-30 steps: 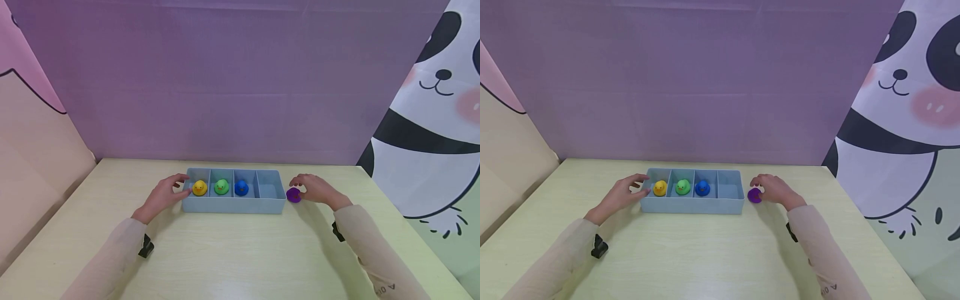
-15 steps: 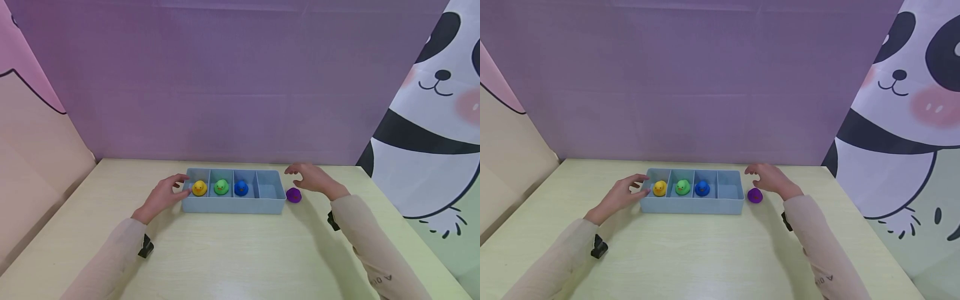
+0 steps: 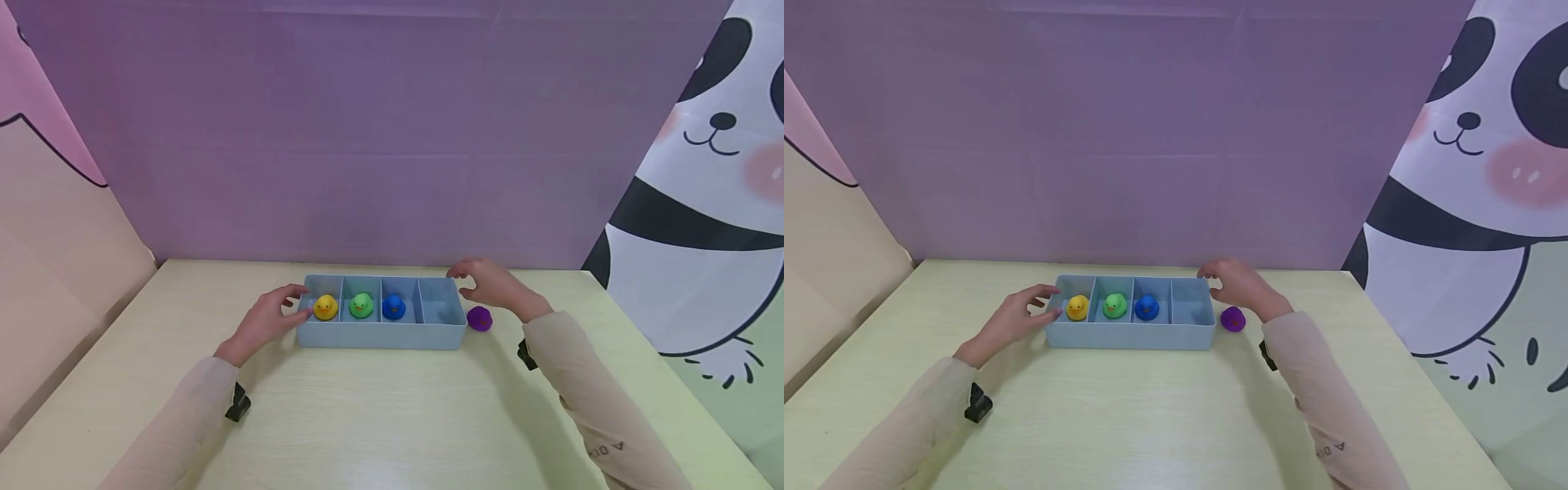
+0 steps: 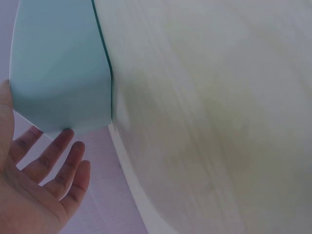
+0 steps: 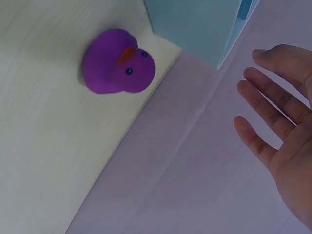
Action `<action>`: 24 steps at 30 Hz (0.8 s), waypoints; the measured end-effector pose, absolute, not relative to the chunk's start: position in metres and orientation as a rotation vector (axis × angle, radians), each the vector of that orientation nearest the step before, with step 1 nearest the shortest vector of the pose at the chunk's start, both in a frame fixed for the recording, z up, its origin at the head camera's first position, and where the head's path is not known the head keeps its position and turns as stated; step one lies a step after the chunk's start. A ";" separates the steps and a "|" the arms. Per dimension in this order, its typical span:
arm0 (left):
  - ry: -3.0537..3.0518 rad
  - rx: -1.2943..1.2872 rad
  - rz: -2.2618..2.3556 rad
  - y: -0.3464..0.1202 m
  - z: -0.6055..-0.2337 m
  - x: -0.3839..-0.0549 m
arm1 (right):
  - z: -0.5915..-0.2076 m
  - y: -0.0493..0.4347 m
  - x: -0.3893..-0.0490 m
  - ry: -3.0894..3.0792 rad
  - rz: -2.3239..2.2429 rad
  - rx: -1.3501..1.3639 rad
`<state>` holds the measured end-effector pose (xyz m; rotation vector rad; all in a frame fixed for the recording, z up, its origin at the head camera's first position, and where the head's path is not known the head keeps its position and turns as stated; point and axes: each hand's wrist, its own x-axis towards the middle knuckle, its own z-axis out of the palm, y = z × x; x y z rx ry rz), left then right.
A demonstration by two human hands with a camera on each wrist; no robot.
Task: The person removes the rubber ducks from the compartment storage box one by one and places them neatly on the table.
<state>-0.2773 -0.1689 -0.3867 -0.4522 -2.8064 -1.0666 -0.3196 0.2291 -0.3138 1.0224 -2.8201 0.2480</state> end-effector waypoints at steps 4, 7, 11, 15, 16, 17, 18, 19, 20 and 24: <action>-2.803 -0.459 -1.067 -0.169 -0.387 -0.278 | -0.315 0.220 -0.319 -2.817 0.273 1.056; -2.800 -0.465 -1.070 -0.169 -0.386 -0.278 | -0.317 0.213 -0.319 -2.811 0.289 1.091; -2.800 -0.465 -1.067 -0.169 -0.387 -0.278 | -0.319 0.203 -0.319 -2.791 0.303 1.138; -2.801 -0.464 -1.061 -0.169 -0.387 -0.279 | -0.320 0.192 -0.319 -2.791 0.306 1.164; -2.801 -0.464 -1.059 -0.169 -0.388 -0.279 | -0.321 0.190 -0.319 -2.796 0.305 1.165; -2.801 -0.463 -1.062 -0.169 -0.388 -0.280 | -0.321 0.187 -0.318 -2.798 0.304 1.169; -2.802 -0.463 -1.062 -0.169 -0.388 -0.280 | -0.321 0.184 -0.318 -2.803 0.305 1.173; -2.802 -0.463 -1.061 -0.170 -0.389 -0.280 | -0.322 0.182 -0.318 -2.805 0.305 1.175; -2.802 -0.463 -1.060 -0.170 -0.389 -0.280 | -0.322 0.179 -0.318 -2.808 0.307 1.179; -2.802 -0.459 -1.062 -0.169 -0.388 -0.279 | -0.325 0.171 -0.318 -2.822 0.286 1.196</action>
